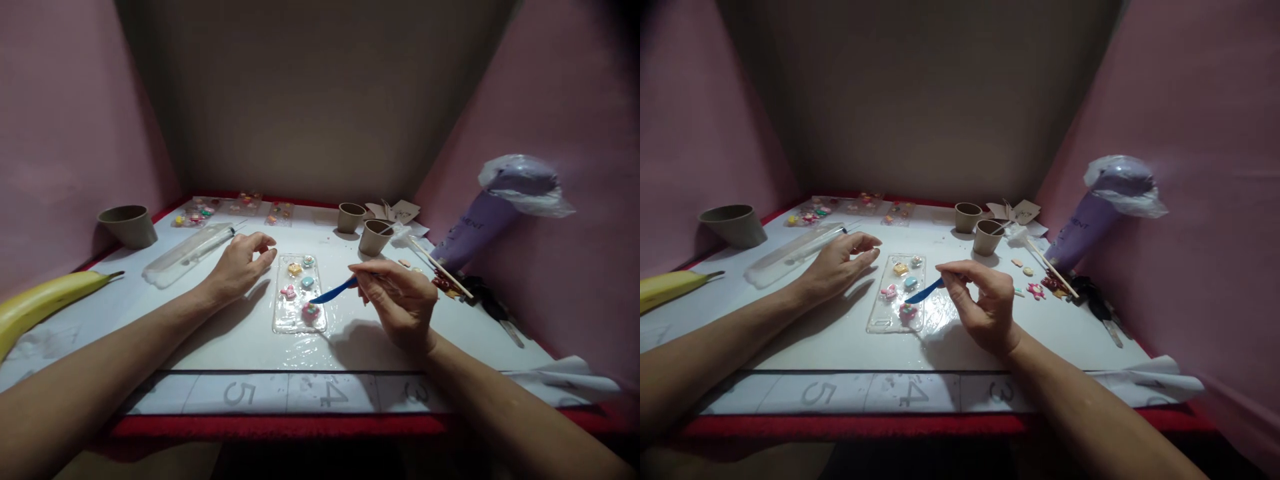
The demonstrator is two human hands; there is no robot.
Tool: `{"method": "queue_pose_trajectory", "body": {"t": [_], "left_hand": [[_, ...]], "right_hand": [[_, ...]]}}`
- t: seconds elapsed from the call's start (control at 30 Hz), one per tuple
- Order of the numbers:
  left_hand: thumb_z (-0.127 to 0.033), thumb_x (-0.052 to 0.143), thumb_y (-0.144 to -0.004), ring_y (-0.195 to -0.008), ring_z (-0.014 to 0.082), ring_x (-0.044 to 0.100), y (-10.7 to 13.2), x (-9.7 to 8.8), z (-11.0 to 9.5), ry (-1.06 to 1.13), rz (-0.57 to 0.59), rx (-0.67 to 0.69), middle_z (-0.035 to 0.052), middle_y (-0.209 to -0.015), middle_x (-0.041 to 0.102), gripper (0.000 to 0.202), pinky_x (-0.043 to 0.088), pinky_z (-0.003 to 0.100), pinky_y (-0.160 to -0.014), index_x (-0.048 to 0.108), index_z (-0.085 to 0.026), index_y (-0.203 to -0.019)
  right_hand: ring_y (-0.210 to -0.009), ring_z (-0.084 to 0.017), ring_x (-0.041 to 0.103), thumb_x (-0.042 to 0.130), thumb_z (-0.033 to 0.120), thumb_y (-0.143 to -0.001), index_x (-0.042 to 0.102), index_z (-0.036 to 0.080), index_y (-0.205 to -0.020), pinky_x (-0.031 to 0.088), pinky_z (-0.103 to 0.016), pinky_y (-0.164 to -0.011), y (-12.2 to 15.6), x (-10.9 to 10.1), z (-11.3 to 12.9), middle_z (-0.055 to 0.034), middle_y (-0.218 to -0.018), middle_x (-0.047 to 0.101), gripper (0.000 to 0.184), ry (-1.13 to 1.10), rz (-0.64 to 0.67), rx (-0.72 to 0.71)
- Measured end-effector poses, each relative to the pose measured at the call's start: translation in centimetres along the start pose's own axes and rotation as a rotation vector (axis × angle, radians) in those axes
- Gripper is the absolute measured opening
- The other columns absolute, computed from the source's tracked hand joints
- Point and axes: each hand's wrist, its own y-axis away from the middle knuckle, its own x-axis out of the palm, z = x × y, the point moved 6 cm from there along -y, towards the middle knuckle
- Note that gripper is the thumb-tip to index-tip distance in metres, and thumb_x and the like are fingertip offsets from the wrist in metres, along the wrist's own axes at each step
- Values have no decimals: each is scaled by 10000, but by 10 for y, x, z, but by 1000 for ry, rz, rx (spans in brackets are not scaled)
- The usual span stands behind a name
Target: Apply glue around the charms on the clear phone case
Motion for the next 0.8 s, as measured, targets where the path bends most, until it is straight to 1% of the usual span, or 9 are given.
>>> {"method": "queue_pose_trajectory", "body": {"t": [0.13,0.2,0.3,0.37,0.47,0.57,0.7,0.73,0.8], "left_hand": [[-414,487,-845,-869,233,586,0,-2,0,50,-21,-32,62,-880,620,341,476,375,-767,600,-157,-1039],[-439,480,-857,-842,220,598,1,-3,-2,92,-33,-51,58,-874,607,373,506,339,-696,577,-154,-1077],[-465,473,-869,-818,205,602,2,-5,-4,158,-47,-76,53,-871,590,405,525,276,-578,546,-156,-1120],[-476,465,-876,-806,199,602,3,-6,-5,191,-59,-84,47,-860,581,410,527,256,-537,532,-161,-1130],[-484,450,-891,-779,188,601,3,-9,-6,209,-78,-76,30,-833,586,377,536,258,-555,539,-186,-1104],[-497,448,-904,-790,185,594,2,-12,-8,197,-94,-65,22,-811,600,341,538,262,-609,581,-200,-1004],[-546,413,-922,-747,184,596,3,-15,-8,192,-109,-78,14,-788,620,395,534,272,-595,595,-207,-1011],[-552,409,-924,-751,188,601,3,-16,-8,188,-110,-80,15,-789,630,403,537,283,-609,599,-207,-1007],[-548,407,-929,-801,204,611,3,-17,-9,171,-114,-79,22,-795,653,403,542,312,-681,612,-205,-981]], "right_hand": [[-643,-140,637,607,125,-821,706,184,-955,512,-268,-526,1,0,-1,-41,-765,686,176,-7,-4,-12],[-639,-140,634,607,126,-821,705,181,-951,511,-268,-527,0,0,-1,-38,-747,683,172,-5,6,-8],[-642,-139,634,608,126,-822,701,183,-958,507,-264,-522,-1,-3,-1,-36,-752,682,174,-6,-38,-1],[-629,-133,631,607,128,-822,699,181,-952,503,-257,-513,-2,-4,0,-34,-750,683,168,5,-45,0],[-598,-124,620,608,136,-820,701,173,-933,495,-246,-495,-3,0,3,-32,-730,684,151,23,-13,-1],[-589,-118,620,605,146,-826,699,171,-932,489,-236,-480,-2,0,2,-36,-738,685,145,-17,-38,27],[-579,-108,612,602,171,-839,693,171,-925,481,-223,-467,-2,3,-6,-28,-732,679,125,-89,-50,94],[-574,-104,606,603,178,-841,690,173,-926,480,-221,-466,-2,4,-10,-23,-723,674,122,-106,-61,112],[-553,-96,585,607,193,-844,685,175,-933,476,-218,-465,-3,2,-17,-9,-692,661,119,-143,-100,152]]}}
